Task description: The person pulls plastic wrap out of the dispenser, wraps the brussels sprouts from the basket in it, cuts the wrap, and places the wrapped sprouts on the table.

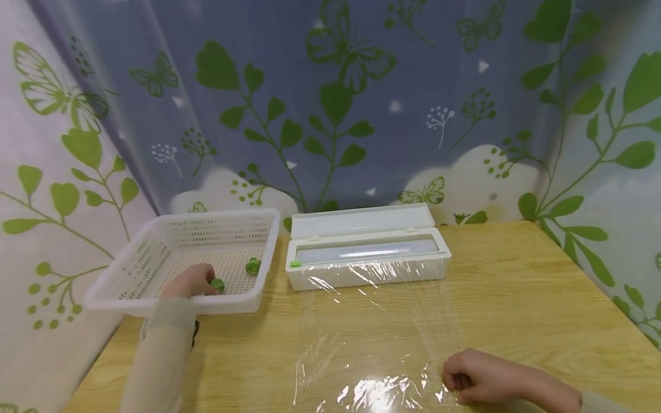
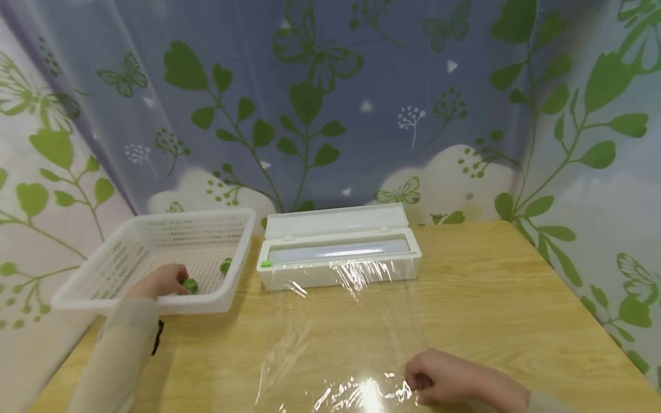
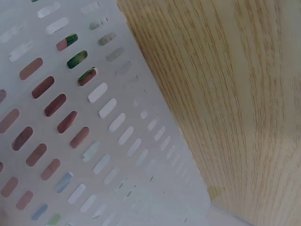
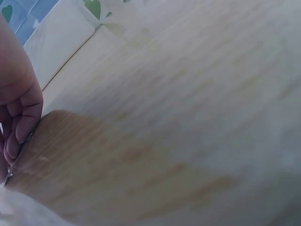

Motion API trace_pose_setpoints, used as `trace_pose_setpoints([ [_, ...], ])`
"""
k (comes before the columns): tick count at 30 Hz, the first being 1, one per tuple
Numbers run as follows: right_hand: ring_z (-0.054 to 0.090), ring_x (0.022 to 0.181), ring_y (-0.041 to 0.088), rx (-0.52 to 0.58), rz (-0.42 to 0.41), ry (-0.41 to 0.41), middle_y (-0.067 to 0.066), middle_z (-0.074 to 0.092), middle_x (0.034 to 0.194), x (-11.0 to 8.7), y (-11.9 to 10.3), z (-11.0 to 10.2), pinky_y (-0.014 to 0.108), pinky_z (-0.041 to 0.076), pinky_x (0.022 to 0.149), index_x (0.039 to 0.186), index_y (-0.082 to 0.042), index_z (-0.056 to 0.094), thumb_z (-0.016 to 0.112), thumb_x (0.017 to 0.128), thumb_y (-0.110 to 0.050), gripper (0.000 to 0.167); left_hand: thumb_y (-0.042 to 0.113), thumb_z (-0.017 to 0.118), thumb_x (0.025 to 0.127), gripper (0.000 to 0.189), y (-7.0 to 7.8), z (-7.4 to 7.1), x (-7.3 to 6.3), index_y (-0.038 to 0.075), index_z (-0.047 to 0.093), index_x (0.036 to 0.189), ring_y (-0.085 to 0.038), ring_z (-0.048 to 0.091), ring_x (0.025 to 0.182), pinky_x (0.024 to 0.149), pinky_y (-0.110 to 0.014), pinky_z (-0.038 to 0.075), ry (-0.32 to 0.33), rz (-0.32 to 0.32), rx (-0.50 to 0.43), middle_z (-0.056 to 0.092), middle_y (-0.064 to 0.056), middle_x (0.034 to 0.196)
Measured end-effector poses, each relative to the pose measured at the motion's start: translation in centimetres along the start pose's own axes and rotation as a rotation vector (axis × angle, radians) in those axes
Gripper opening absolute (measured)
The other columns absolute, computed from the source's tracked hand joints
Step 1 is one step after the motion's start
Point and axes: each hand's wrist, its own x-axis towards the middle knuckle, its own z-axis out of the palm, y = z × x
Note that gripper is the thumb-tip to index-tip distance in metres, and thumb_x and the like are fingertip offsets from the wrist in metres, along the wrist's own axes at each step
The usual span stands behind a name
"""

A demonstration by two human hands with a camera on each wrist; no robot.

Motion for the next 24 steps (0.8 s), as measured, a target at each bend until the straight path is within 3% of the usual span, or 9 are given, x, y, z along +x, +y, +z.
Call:
trace_pose_setpoints([
  [4,0.04,0.06,-0.009,0.015,0.018,-0.015,-0.01,0.047,0.064,0.1,-0.1,-0.1,0.01,0.037,0.048,0.075,-0.014,0.051,0.069,0.063,0.001,0.026,0.011,0.071,0.072,0.034,-0.4,0.2,0.3,-0.005,0.054,0.096,-0.027,0.052,0.081,0.07,-0.042,0.043,0.043,0.013,-0.035,0.056,-0.015,0.09],
  [11,0.041,0.06,-0.009,0.024,0.006,-0.014,-0.008,0.048,0.064,0.1,-0.1,0.0,0.01,0.037,0.048,0.075,-0.013,0.051,0.069,0.062,0.002,0.027,0.011,0.069,0.074,0.028,-0.4,-0.2,0.3,-0.005,0.055,0.092,-0.027,0.053,0.079,0.068,-0.041,0.044,0.15,0.119,-0.076,0.057,-0.016,0.089],
  [18,0.04,0.06,-0.009,0.02,0.003,-0.012,-0.008,0.048,0.063,0.3,-0.1,-0.1,0.01,0.037,0.048,0.074,-0.013,0.051,0.069,0.061,0.003,0.028,0.016,0.068,0.077,0.033,1.3,-1.6,-0.3,-0.007,0.054,0.097,-0.034,0.054,0.088,0.072,-0.044,0.045,0.225,0.152,-0.134,0.057,-0.021,0.096],
  [24,0.04,0.06,-0.009,0.029,-0.002,-0.01,-0.009,0.047,0.063,0.3,0.1,0.0,0.011,0.037,0.047,0.075,-0.014,0.051,0.069,0.061,0.003,0.028,0.019,0.066,0.08,0.038,2.9,-2.4,-1.1,-0.009,0.052,0.103,-0.032,0.054,0.085,0.073,-0.044,0.044,0.31,0.198,-0.133,0.057,-0.021,0.094],
])
